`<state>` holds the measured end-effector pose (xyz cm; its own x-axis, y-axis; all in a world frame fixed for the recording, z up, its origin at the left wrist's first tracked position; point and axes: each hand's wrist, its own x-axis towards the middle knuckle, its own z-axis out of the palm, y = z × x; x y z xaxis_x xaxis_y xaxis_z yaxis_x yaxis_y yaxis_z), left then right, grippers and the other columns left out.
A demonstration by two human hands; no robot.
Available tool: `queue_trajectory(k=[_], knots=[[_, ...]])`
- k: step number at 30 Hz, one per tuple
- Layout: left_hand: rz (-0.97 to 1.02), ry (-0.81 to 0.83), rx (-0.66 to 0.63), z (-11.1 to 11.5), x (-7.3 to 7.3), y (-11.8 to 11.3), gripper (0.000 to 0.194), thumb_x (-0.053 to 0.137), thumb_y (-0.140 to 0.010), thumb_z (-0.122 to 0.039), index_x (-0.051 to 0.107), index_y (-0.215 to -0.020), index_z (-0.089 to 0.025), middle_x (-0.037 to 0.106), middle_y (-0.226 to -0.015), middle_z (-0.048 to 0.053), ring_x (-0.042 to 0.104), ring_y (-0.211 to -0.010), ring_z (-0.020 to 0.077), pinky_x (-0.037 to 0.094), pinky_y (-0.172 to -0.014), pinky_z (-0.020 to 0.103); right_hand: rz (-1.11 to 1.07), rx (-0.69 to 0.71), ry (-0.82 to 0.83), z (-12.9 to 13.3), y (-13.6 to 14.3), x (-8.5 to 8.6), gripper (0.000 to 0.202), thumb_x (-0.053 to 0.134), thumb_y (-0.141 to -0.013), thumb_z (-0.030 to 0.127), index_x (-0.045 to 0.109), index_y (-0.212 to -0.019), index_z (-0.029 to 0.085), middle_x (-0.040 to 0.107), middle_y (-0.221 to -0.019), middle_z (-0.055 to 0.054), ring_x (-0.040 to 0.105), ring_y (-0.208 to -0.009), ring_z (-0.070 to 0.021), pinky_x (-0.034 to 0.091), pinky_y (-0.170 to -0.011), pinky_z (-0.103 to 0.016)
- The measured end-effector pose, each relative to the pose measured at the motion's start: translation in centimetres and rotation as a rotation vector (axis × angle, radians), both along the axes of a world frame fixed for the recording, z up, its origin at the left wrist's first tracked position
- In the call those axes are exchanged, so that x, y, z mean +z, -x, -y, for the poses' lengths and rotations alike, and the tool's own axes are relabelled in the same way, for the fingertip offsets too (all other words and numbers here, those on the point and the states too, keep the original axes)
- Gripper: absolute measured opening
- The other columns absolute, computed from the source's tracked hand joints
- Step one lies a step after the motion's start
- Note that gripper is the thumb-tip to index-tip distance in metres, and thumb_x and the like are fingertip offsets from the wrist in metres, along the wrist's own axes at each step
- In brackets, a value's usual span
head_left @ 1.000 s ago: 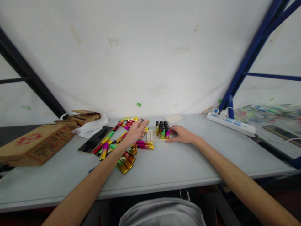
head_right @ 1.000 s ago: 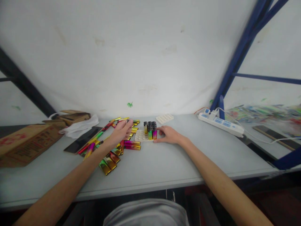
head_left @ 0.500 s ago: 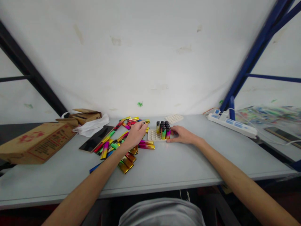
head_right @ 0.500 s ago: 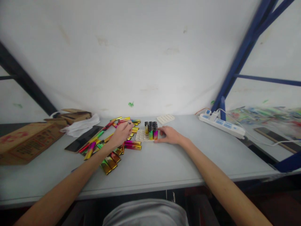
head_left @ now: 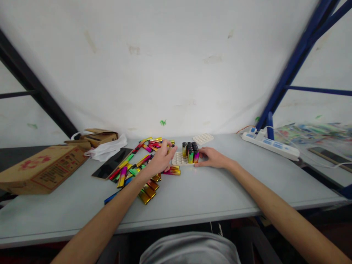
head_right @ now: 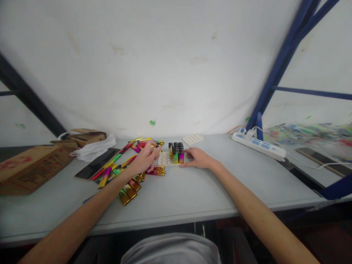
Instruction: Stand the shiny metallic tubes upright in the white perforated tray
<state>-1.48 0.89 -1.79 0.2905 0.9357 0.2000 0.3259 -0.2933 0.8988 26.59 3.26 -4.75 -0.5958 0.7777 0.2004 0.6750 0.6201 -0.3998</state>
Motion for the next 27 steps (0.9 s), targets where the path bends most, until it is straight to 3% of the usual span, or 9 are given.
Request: queue_trajectory(k=[4,8,13,18,22,27], knots=[[-0.014,-0.155,-0.048,-0.1,0.1,-0.4,0.029,0.062,-0.090,-0.048,0.055,-0.089,-0.020,0.063,-0.078,0.000,0.062,-0.066,0.0145,0.051,-0.063,0.027,-0.010,0.000,0.001,0.0,0.0,-0.1,0.066,0.072,-0.081,0.066,0.069,-0.121,0.013,0.066,-0.089,-0.007,0.056,-0.076,-0.0201,0.042,-0.071,-0.030],[-0.002,-0.291,-0.008,-0.8,0.0,-0.6,0.030,0.071,-0.084,-0.045,0.072,-0.094,-0.017,0.071,-0.098,0.009,0.067,-0.094,0.0228,0.056,-0.080,0.033,-0.016,-0.009,0.003,0.0,0.1,-0.2,0.066,0.073,-0.081,0.065,0.069,-0.120,0.013,0.068,-0.092,-0.008,0.057,-0.077,-0.0207,0.043,-0.072,-0.030],[-0.003,-0.281,-0.039,-1.2,-0.3,-1.2,0.029,0.073,-0.084,-0.042,0.078,-0.099,-0.017,0.077,-0.102,0.010,0.071,-0.093,0.0242,0.058,-0.088,0.036,-0.014,-0.012,0.001,0.0,0.1,-0.1,0.064,0.073,-0.081,0.064,0.069,-0.117,0.012,0.068,-0.093,-0.009,0.057,-0.078,-0.0211,0.043,-0.072,-0.031],[-0.171,-0.374,-0.002,-1.2,0.0,-1.6,0.024,0.070,-0.087,-0.038,0.080,-0.098,-0.019,0.079,-0.100,0.009,0.072,-0.092,0.0250,0.057,-0.086,0.036,-0.013,0.000,-0.005,0.0,0.1,-0.2,0.064,0.073,-0.082,0.064,0.068,-0.119,0.013,0.068,-0.093,-0.008,0.058,-0.079,-0.0211,0.043,-0.074,-0.030],[-0.272,-0.432,-0.057,-1.5,0.6,-1.3,0.025,0.065,-0.090,-0.037,0.079,-0.100,-0.019,0.079,-0.103,0.010,0.071,-0.096,0.0260,0.052,-0.089,0.035,-0.003,-0.007,-0.002,0.0,0.1,-0.2,0.063,0.073,-0.082,0.064,0.068,-0.117,0.012,0.067,-0.092,-0.008,0.058,-0.078,-0.0212,0.042,-0.073,-0.031],[-0.297,-0.341,-0.125,-1.8,0.1,-1.4,0.031,0.059,-0.094,-0.040,0.075,-0.110,-0.019,0.077,-0.085,0.008,0.071,-0.079,0.0231,0.053,-0.079,0.033,-0.006,-0.009,-0.006,0.0,0.2,-0.1,0.063,0.073,-0.081,0.064,0.069,-0.117,0.013,0.066,-0.091,-0.008,0.057,-0.077,-0.0209,0.042,-0.072,-0.030]])
